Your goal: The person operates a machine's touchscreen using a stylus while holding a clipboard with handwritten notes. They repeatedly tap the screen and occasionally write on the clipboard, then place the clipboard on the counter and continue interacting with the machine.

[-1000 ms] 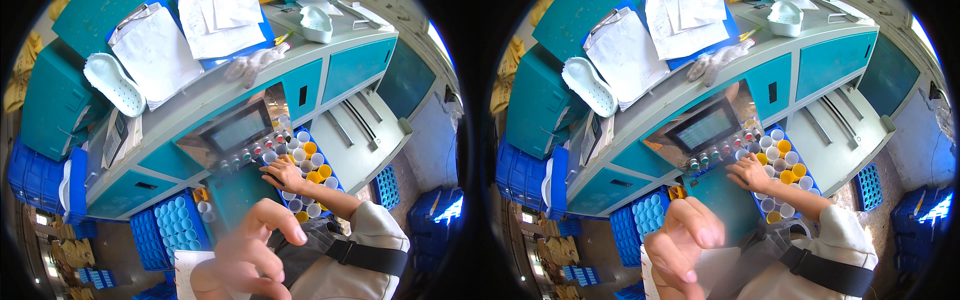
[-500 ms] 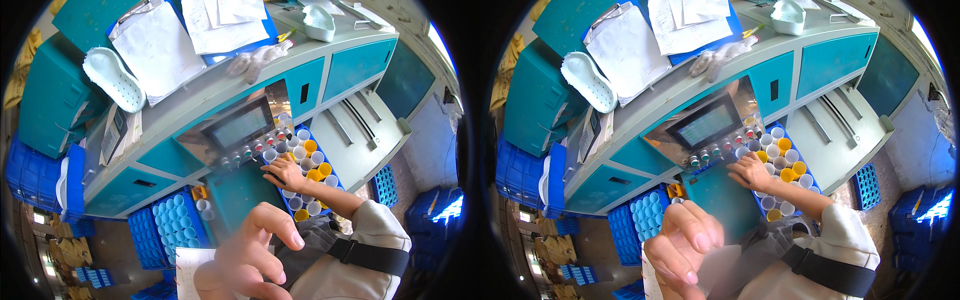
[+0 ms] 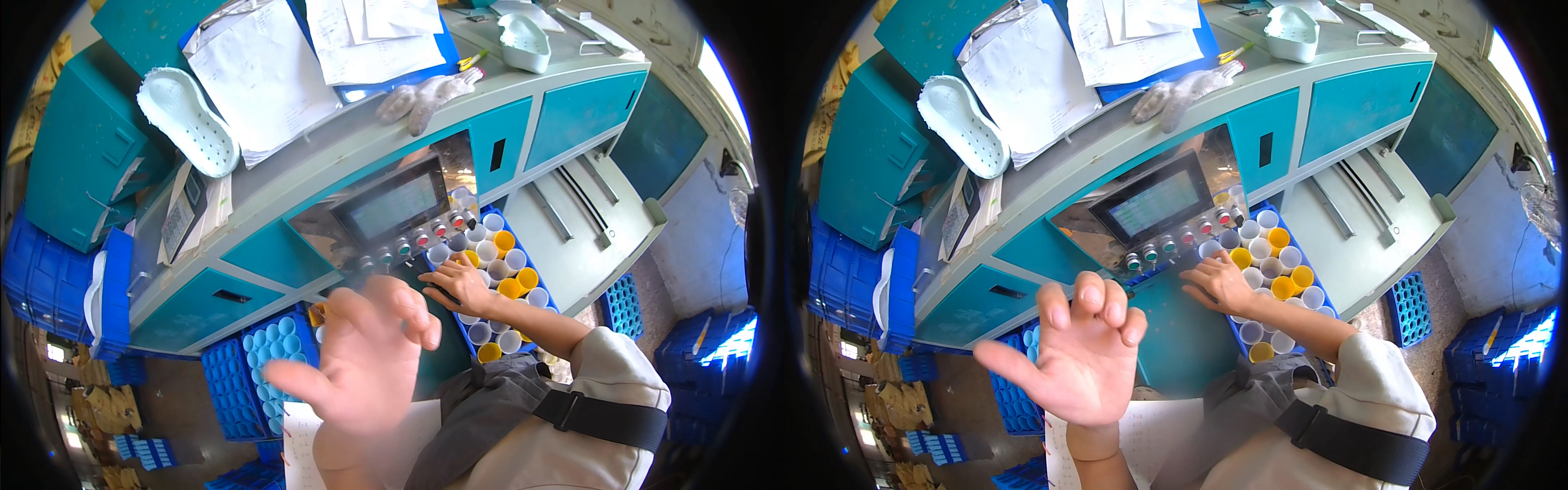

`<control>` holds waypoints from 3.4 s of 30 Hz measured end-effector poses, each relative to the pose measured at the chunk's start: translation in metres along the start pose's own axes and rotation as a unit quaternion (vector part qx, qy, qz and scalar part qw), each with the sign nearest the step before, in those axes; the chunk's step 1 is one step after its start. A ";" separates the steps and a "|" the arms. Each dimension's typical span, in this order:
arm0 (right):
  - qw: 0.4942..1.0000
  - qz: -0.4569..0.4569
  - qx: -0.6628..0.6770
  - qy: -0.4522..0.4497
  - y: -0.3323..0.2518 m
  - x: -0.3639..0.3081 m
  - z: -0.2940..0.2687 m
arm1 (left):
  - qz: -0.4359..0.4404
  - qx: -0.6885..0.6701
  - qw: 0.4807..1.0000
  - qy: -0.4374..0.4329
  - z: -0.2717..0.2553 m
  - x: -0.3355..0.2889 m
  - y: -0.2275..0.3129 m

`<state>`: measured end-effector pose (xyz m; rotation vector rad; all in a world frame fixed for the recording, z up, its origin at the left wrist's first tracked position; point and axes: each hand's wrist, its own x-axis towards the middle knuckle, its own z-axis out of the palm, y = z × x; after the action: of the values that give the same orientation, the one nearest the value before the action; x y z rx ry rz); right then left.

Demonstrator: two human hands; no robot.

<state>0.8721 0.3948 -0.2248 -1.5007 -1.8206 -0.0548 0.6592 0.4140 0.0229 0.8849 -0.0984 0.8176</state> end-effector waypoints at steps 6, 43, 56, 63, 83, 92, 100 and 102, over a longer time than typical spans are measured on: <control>1.000 -0.001 -0.014 0.007 -0.002 0.007 -0.005 | 0.025 0.020 0.999 0.014 0.007 0.012 0.010; 0.983 -0.014 -0.098 0.154 0.021 0.037 -0.014 | -0.376 0.761 0.514 0.125 -0.203 -0.123 0.080; 0.990 -0.069 -0.069 0.104 0.010 0.048 0.001 | -0.389 0.764 0.499 0.126 -0.200 -0.122 0.077; 0.993 -0.074 -0.068 0.069 0.002 0.066 0.024 | -0.392 0.761 0.500 0.130 -0.198 -0.122 0.076; 0.742 0.098 0.473 -0.465 -0.098 -0.052 0.043 | -0.261 0.830 0.478 0.124 -0.220 -0.110 0.071; 0.622 0.290 0.503 -0.524 -0.113 -0.071 0.051 | -0.056 0.840 0.457 0.286 -0.111 -0.147 0.110; 0.642 0.288 0.592 -0.394 -0.118 -0.040 0.050 | 0.235 0.709 0.317 0.584 -0.049 -0.281 0.080; 0.646 0.278 0.603 -0.377 -0.122 -0.030 0.056 | 0.189 0.663 0.321 0.650 -0.041 -0.313 0.051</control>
<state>0.7391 0.3593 -0.2309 -0.9278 -1.1819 1.9385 0.3959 0.2754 -0.0942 1.3672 2.2663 1.8862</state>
